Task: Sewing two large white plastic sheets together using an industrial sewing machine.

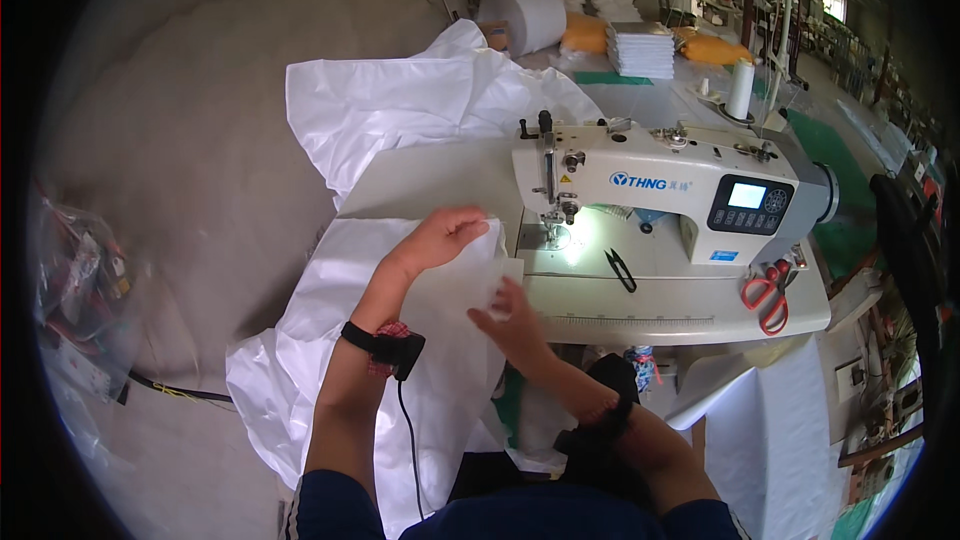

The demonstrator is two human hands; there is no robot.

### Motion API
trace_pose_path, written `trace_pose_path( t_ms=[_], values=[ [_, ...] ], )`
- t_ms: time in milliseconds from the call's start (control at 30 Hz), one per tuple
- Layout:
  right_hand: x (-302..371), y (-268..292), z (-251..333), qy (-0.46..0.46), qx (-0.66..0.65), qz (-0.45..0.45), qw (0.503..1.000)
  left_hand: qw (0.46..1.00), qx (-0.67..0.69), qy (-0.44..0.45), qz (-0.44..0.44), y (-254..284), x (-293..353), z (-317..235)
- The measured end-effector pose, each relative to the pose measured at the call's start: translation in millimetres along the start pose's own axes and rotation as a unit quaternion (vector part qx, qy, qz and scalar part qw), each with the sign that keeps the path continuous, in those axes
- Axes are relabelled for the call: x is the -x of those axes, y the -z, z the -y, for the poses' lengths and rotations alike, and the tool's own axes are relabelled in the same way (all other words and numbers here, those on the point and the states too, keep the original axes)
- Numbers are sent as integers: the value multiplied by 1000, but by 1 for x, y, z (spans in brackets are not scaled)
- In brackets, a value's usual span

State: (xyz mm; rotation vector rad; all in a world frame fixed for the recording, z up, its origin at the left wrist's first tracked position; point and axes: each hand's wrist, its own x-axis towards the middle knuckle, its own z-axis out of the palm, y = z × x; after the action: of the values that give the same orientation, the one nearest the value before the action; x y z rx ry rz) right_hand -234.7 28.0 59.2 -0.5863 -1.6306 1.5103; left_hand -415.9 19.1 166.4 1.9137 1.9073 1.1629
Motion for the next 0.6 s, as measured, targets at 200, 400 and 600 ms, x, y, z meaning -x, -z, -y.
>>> trace_pose_path(
  t_ms=[200, 400, 600],
  values=[
    [58, -16, -54, -330, -102, 289, 893, 920, -198, 104, 321, -32, 20, 33],
    [88, 6, -48, -416, -222, 214, 855, 970, -151, 114, 153, -71, 35, 55],
    [109, 31, -43, -449, -272, 210, 825, 973, -157, 92, 139, -85, 24, 56]
  ],
)
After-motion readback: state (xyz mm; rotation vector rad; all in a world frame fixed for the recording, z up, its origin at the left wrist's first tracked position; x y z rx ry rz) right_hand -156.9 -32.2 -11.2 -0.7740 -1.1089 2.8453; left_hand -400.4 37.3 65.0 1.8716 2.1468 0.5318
